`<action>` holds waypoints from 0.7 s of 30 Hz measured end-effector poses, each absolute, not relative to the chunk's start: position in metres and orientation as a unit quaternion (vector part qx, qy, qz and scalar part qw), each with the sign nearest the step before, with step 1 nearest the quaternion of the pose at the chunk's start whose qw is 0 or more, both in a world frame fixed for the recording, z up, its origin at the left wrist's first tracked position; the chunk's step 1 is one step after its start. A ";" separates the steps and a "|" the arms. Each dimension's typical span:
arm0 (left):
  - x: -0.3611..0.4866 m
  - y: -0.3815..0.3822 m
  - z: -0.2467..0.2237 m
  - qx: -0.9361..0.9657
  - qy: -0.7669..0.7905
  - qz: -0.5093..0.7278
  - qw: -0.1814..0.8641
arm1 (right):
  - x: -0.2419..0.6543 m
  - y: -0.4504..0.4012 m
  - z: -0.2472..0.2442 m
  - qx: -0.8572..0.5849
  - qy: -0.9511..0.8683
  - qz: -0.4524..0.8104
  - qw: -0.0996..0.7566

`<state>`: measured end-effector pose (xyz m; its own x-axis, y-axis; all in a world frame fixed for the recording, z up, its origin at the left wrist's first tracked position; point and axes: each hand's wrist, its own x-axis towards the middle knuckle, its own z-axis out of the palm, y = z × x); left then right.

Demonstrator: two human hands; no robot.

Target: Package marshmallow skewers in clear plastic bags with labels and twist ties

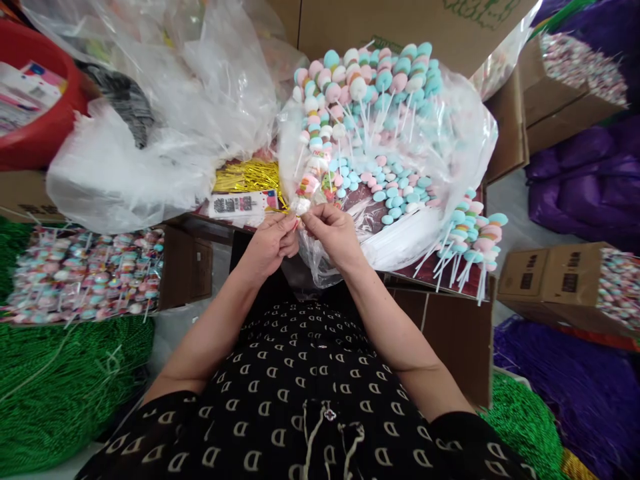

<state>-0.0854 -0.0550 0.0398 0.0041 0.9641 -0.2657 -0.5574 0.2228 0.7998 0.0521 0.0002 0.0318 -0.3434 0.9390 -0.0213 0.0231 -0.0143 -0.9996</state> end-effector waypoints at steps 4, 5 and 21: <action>-0.090 -0.059 0.040 0.264 0.361 0.531 0.720 | 0.063 0.005 0.031 -0.354 -0.555 0.662 0.358; -0.090 -0.060 0.040 0.265 0.345 0.523 0.733 | 0.066 0.005 0.032 -0.339 -0.552 0.677 0.350; -0.075 -0.068 0.045 0.179 0.274 0.488 0.809 | 0.077 0.013 0.026 -0.289 -0.534 0.729 0.316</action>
<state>-0.0750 -0.0681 0.0448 0.3725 0.8881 -0.2694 -0.6921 0.4592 0.5569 0.0768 0.0135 0.0259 -0.6325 0.7700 -0.0841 -0.1521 -0.2299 -0.9613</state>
